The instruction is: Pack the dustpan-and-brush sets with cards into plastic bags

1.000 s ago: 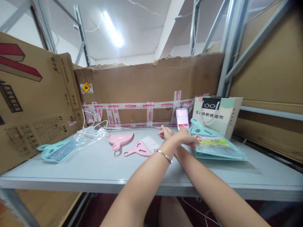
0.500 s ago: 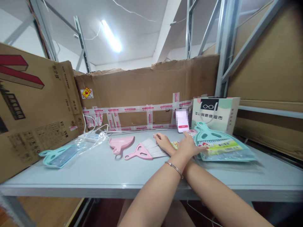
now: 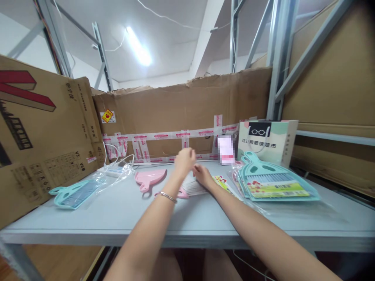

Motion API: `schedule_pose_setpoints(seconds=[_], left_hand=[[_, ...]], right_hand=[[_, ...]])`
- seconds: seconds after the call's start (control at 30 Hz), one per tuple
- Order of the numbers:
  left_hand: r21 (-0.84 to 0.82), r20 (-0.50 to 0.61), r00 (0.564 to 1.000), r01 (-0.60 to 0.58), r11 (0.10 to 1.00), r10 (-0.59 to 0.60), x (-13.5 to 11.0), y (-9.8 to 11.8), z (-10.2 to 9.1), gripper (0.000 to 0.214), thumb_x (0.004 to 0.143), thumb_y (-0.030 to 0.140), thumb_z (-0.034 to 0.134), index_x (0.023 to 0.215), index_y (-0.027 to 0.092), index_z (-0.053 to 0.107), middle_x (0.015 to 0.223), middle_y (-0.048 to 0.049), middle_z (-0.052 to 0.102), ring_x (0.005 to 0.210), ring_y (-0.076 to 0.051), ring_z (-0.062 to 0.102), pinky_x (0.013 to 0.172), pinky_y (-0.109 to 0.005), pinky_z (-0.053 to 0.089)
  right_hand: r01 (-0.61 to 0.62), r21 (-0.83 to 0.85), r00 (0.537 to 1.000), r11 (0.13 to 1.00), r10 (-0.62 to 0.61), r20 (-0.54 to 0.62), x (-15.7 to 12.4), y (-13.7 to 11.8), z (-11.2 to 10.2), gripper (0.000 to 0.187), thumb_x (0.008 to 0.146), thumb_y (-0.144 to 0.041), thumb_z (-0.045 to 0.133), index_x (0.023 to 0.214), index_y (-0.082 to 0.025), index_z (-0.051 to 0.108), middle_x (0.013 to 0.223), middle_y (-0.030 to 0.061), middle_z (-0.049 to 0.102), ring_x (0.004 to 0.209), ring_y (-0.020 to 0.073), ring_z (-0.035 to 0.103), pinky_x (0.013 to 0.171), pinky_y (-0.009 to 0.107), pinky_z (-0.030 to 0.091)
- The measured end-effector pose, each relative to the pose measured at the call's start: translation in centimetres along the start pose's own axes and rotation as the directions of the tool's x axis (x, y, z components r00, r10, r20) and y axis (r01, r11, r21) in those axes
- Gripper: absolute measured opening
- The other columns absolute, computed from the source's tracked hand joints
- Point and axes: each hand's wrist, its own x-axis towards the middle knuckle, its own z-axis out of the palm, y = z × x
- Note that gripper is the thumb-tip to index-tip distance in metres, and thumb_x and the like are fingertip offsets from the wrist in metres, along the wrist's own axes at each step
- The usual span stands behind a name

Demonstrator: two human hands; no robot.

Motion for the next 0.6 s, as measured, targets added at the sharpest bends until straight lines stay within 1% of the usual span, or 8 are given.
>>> schedule_pose_setpoints(seconds=[0.03, 0.07, 0.13, 0.23, 0.37, 0.43, 0.53, 0.6], left_hand=[[0.12, 0.032, 0.997, 0.072, 0.99, -0.076, 0.4, -2.2, -1.2, 0.024, 0.083, 0.027, 0.04, 0.079, 0.018, 0.062, 0.098, -0.0148, 0.063, 0.092, -0.027, 0.058, 0.079, -0.035, 0.039], [0.164, 0.059, 0.99, 0.115, 0.98, -0.126, 0.6, -4.4, -2.2, 0.018, 0.078, 0.024, 0.047, 0.075, 0.016, 0.062, 0.095, -0.0174, 0.063, 0.092, -0.029, 0.059, 0.078, -0.037, 0.039], [0.205, 0.121, 0.973, 0.167, 0.964, -0.194, 0.2, -8.2, -3.5, 0.01, 0.067, 0.019, 0.058, 0.059, 0.014, 0.06, 0.075, -0.0182, 0.064, 0.083, -0.031, 0.061, 0.074, -0.037, 0.041], [0.23, 0.18, 0.955, 0.191, 0.954, -0.234, -1.1, -11.7, -3.7, 0.021, 0.062, 0.018, 0.062, 0.043, 0.016, 0.053, 0.052, -0.0136, 0.059, 0.071, -0.029, 0.062, 0.068, -0.034, 0.042], [0.258, 0.173, 0.957, 0.183, 0.949, -0.232, -2.0, -12.7, -3.1, 0.02, 0.063, 0.018, 0.063, 0.045, 0.017, 0.055, 0.052, -0.0127, 0.059, 0.073, -0.028, 0.063, 0.068, -0.033, 0.042], [0.288, 0.165, 0.959, 0.175, 0.942, -0.229, -1.9, -12.5, -3.2, 0.015, 0.064, 0.016, 0.063, 0.05, 0.016, 0.058, 0.055, -0.0139, 0.061, 0.076, -0.029, 0.063, 0.07, -0.034, 0.043], [0.341, 0.155, 0.967, 0.138, 0.93, -0.201, -1.6, -12.2, -4.4, 0.008, 0.065, 0.008, 0.057, 0.06, 0.012, 0.062, 0.067, -0.0182, 0.064, 0.08, -0.031, 0.062, 0.071, -0.037, 0.043], [0.35, 0.164, 0.976, 0.079, 0.934, -0.144, -1.4, -12.0, -5.4, 0.014, 0.066, 0.003, 0.051, 0.067, 0.01, 0.063, 0.075, -0.0189, 0.064, 0.081, -0.029, 0.061, 0.073, -0.036, 0.043]], right_hand=[[0.003, -0.036, 1.0, 0.999, -0.002, 0.016, 0.0, 0.0, 0.0, 0.027, 0.086, -0.034, 0.048, 0.103, -0.015, 0.057, 0.101, 0.0063, 0.06, 0.087, 0.0169, 0.058, 0.078, 0.037, 0.048], [0.003, -0.054, 1.0, 0.999, -0.001, 0.03, 0.0, -0.1, 0.0, 0.026, 0.087, -0.034, 0.047, 0.097, -0.014, 0.06, 0.093, 0.0056, 0.062, 0.083, 0.0166, 0.058, 0.077, 0.036, 0.047], [0.013, -0.074, 0.999, 0.997, -0.01, 0.042, -0.2, -0.4, 0.1, 0.026, 0.085, -0.035, 0.045, 0.087, -0.015, 0.062, 0.081, 0.0049, 0.063, 0.078, 0.0174, 0.057, 0.077, 0.035, 0.044], [0.078, -0.149, 0.993, 0.986, -0.063, 0.099, -0.7, -0.9, 0.1, 0.03, 0.078, -0.039, 0.053, 0.096, -0.018, 0.063, 0.098, 0.0077, 0.062, 0.098, 0.0219, 0.052, 0.089, 0.036, 0.037], [0.161, -0.331, 0.948, 0.93, -0.053, 0.314, -1.8, -1.5, 0.1, 0.06, 0.071, -0.054, 0.057, 0.122, -0.023, 0.052, 0.127, 0.0092, 0.048, 0.122, 0.0282, 0.033, 0.101, 0.042, 0.023], [0.174, -0.381, 0.927, 0.908, -0.021, 0.373, -2.1, -1.6, 0.0, 0.065, 0.069, -0.058, 0.057, 0.123, -0.024, 0.052, 0.132, 0.0099, 0.044, 0.125, 0.0296, 0.029, 0.102, 0.044, 0.02], [0.168, -0.376, 0.924, 0.911, -0.013, 0.382, -2.1, -1.5, 0.0, 0.055, 0.068, -0.057, 0.058, 0.111, -0.024, 0.061, 0.129, 0.01, 0.046, 0.124, 0.0296, 0.031, 0.102, 0.045, 0.019], [0.125, -0.259, 0.957, 0.958, -0.048, 0.285, -1.6, -1.3, 0.0, 0.044, 0.068, -0.054, 0.06, 0.098, -0.022, 0.066, 0.119, 0.0099, 0.054, 0.119, 0.0274, 0.037, 0.102, 0.043, 0.022]])
